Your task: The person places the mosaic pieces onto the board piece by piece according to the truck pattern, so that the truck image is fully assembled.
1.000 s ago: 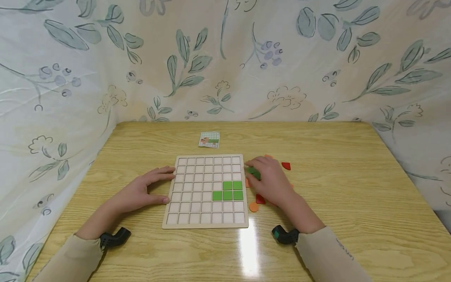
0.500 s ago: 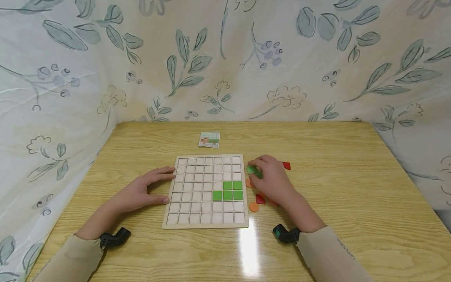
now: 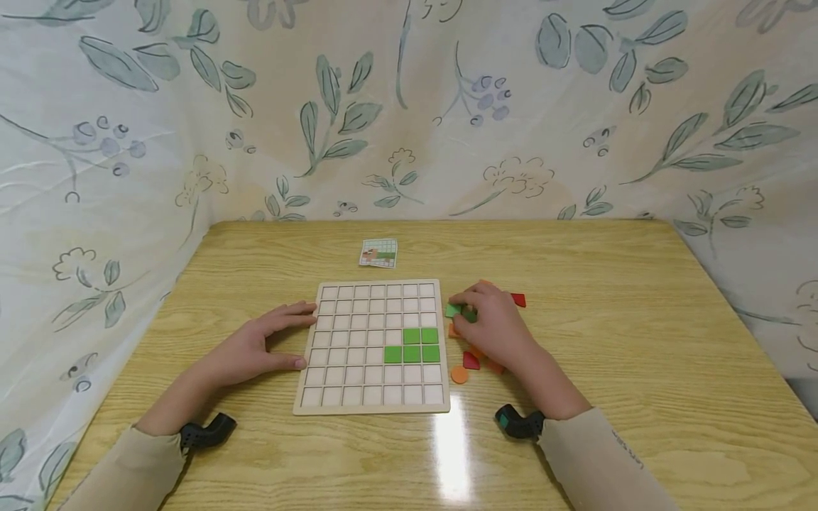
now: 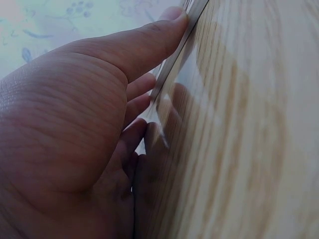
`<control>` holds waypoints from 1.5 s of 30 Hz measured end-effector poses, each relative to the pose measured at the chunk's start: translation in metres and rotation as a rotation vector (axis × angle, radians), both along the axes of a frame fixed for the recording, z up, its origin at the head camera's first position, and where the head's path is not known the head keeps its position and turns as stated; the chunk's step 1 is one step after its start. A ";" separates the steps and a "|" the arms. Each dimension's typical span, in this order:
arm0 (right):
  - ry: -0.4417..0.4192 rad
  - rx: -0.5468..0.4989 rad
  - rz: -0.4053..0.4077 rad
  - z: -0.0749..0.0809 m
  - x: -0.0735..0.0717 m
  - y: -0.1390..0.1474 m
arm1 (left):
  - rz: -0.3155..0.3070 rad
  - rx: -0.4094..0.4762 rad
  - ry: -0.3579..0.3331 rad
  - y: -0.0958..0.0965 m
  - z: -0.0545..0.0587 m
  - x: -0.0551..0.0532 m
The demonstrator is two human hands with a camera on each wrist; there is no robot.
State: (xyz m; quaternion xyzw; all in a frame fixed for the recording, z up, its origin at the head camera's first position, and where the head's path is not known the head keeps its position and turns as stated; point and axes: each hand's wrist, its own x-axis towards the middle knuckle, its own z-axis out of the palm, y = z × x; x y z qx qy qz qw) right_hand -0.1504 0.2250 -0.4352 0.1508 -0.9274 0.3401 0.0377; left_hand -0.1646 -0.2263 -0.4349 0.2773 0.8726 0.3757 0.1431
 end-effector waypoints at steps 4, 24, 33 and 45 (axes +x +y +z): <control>0.019 0.018 -0.002 0.000 0.000 0.000 | -0.001 0.004 0.000 0.000 0.001 0.000; 0.118 -0.024 0.008 0.001 0.005 -0.006 | 0.002 0.002 0.003 0.001 0.000 0.002; 0.140 -0.102 0.139 0.003 0.012 -0.022 | 0.002 0.005 0.002 0.002 0.000 0.003; 0.238 -0.062 0.275 -0.002 0.014 -0.047 | 0.000 0.004 0.009 0.000 0.000 0.003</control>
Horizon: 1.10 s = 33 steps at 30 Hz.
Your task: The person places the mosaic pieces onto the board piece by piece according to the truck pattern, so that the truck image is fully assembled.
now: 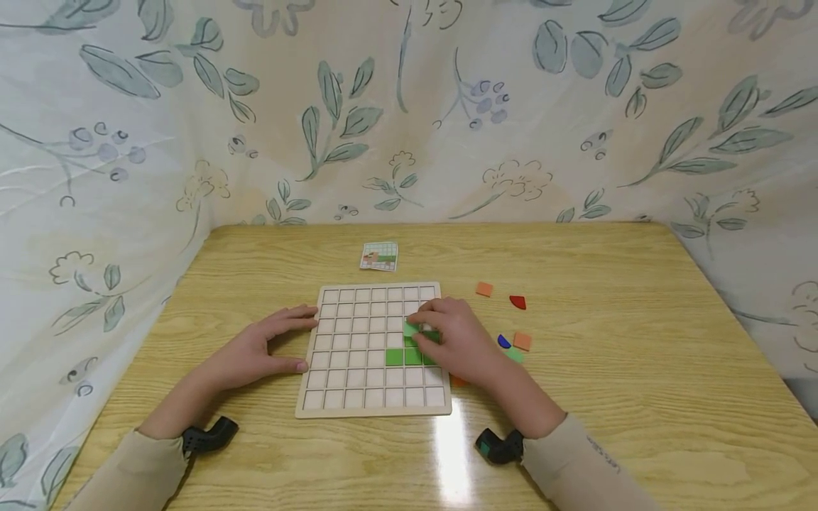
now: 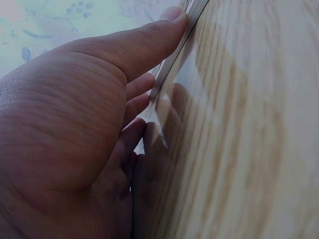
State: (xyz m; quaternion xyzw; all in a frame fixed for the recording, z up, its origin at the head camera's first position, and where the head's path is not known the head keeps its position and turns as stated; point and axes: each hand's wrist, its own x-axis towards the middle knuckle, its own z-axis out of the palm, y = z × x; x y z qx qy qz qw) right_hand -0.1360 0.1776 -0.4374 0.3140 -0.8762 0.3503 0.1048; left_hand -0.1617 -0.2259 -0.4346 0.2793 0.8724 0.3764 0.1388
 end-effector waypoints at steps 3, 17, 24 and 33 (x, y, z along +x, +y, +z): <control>0.011 0.014 0.008 -0.001 -0.001 -0.004 | 0.001 -0.005 0.005 -0.001 -0.001 0.000; 0.053 0.083 0.032 0.000 0.001 -0.019 | -0.004 -0.008 0.011 0.000 -0.001 -0.001; 0.020 0.079 0.023 -0.002 0.002 -0.022 | -0.003 -0.012 0.007 0.001 0.000 -0.001; 0.007 0.064 0.035 -0.004 0.001 -0.023 | -0.006 -0.015 0.015 -0.001 0.000 -0.001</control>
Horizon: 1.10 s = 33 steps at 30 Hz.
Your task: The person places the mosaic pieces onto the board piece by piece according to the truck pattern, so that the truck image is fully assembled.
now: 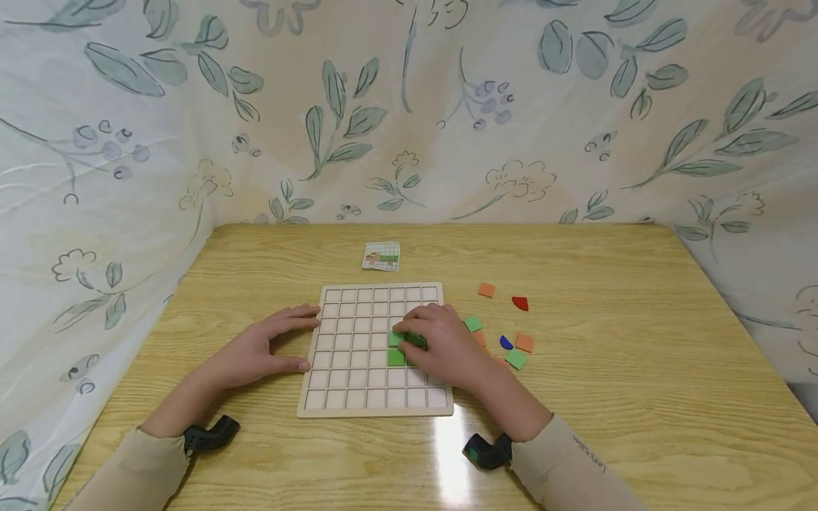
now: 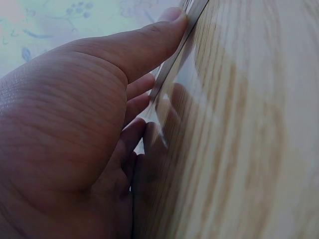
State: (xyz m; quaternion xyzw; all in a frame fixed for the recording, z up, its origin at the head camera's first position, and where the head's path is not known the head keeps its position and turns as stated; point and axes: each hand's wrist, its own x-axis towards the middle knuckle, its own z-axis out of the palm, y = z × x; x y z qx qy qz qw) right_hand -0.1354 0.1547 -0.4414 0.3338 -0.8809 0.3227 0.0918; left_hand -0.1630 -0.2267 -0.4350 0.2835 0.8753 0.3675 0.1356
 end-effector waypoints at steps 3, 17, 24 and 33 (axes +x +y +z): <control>-0.001 -0.004 0.003 -0.001 0.000 0.000 | -0.001 -0.005 0.005 0.000 0.000 0.000; 0.024 -0.016 0.014 -0.005 0.000 0.000 | 0.007 -0.011 0.004 0.001 -0.001 0.003; 0.021 -0.009 0.008 -0.003 0.000 0.001 | 0.005 -0.002 0.013 0.001 -0.003 0.002; 0.083 -0.033 0.025 -0.005 0.000 0.003 | 0.004 -0.006 0.016 0.001 -0.003 0.002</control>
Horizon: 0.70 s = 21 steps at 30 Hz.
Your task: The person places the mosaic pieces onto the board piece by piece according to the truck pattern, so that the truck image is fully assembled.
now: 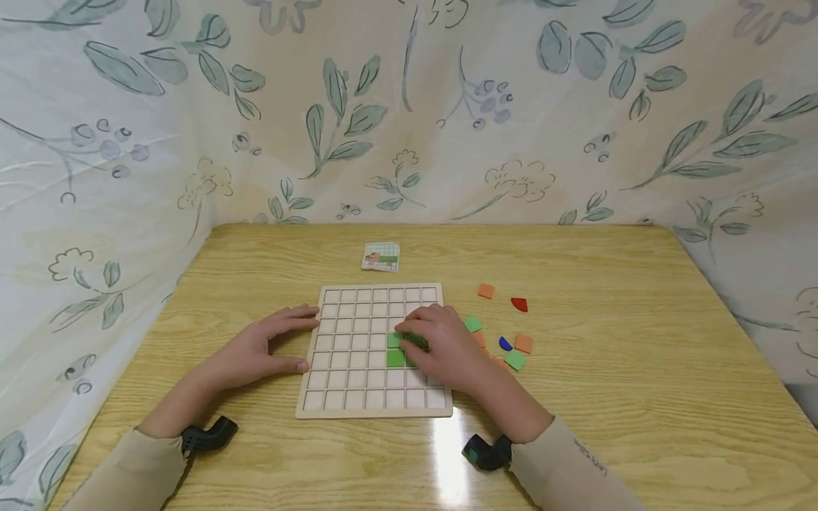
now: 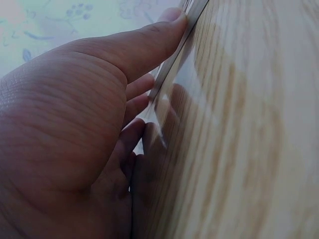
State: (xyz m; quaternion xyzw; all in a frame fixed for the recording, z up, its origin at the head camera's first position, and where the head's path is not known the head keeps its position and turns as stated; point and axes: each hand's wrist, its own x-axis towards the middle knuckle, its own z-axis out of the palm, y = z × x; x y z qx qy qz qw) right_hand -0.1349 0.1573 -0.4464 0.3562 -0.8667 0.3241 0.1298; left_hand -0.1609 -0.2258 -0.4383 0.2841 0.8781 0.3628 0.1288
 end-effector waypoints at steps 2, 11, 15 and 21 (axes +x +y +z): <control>0.003 0.000 -0.010 0.001 0.001 0.001 | 0.001 0.004 -0.004 0.000 0.000 0.000; -0.012 0.025 -0.072 0.006 0.006 0.009 | 0.001 0.007 -0.008 -0.002 0.003 0.001; -0.003 0.018 -0.090 0.010 0.006 0.016 | -0.006 0.007 -0.006 0.000 0.004 0.000; -0.020 0.025 -0.111 0.011 0.006 0.024 | -0.012 0.011 -0.018 -0.001 0.005 -0.001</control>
